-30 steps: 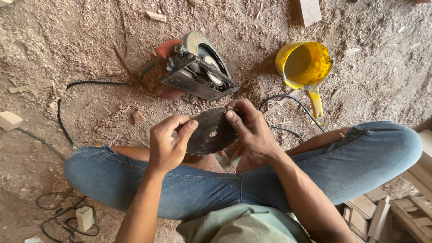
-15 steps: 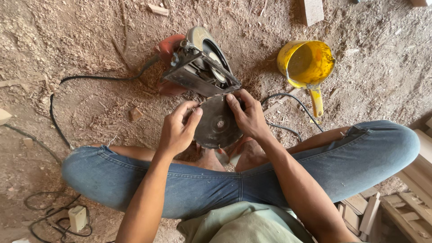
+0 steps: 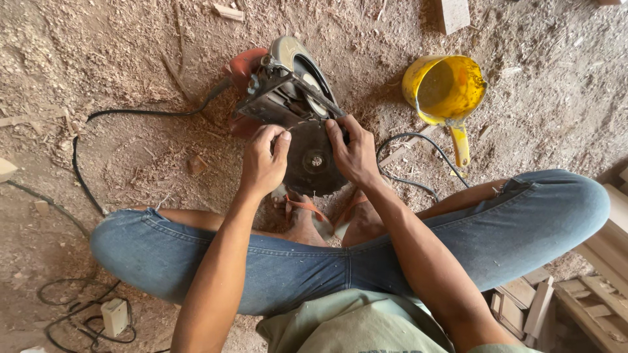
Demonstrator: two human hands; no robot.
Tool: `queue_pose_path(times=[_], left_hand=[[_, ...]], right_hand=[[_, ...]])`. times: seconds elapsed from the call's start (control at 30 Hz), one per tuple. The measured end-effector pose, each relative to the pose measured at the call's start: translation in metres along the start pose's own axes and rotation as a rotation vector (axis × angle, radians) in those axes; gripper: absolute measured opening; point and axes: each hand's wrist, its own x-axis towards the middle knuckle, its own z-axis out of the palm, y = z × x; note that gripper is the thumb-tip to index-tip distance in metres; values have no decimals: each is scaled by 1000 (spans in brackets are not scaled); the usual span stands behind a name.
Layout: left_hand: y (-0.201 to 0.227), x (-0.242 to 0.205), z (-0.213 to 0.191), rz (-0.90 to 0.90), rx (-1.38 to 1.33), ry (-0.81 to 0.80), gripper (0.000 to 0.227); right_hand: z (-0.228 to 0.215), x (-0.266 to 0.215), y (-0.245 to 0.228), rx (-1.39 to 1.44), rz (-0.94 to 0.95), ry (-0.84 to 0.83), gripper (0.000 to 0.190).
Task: The person sits on the floor and works on a circular saw. They handle a small metal piece, a circular saw blade, and the saw itself, repeatedly attempting to fit the blade into the saw's arbor.
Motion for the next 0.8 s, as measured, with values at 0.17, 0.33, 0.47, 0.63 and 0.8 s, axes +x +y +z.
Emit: queue_pose_path(times=[0.17,0.33,0.47,0.63,0.8], left_hand=[[0,3,3,11,15,27,23],[-3,5,7,12,17,34,24],[-6,7,9,-40,54,-7,26],[-7,7,11,-47,53,1,26],[-7,8,12,-46,65,3,24]], right_hand=[[0,3,-1,3,23,5,35],[-1,4,1,4,32,3,35],[2,5,5,-8,3,32,34],[5,6,10,-25,16,33,35],[4,7,10,-56,43,20,36]])
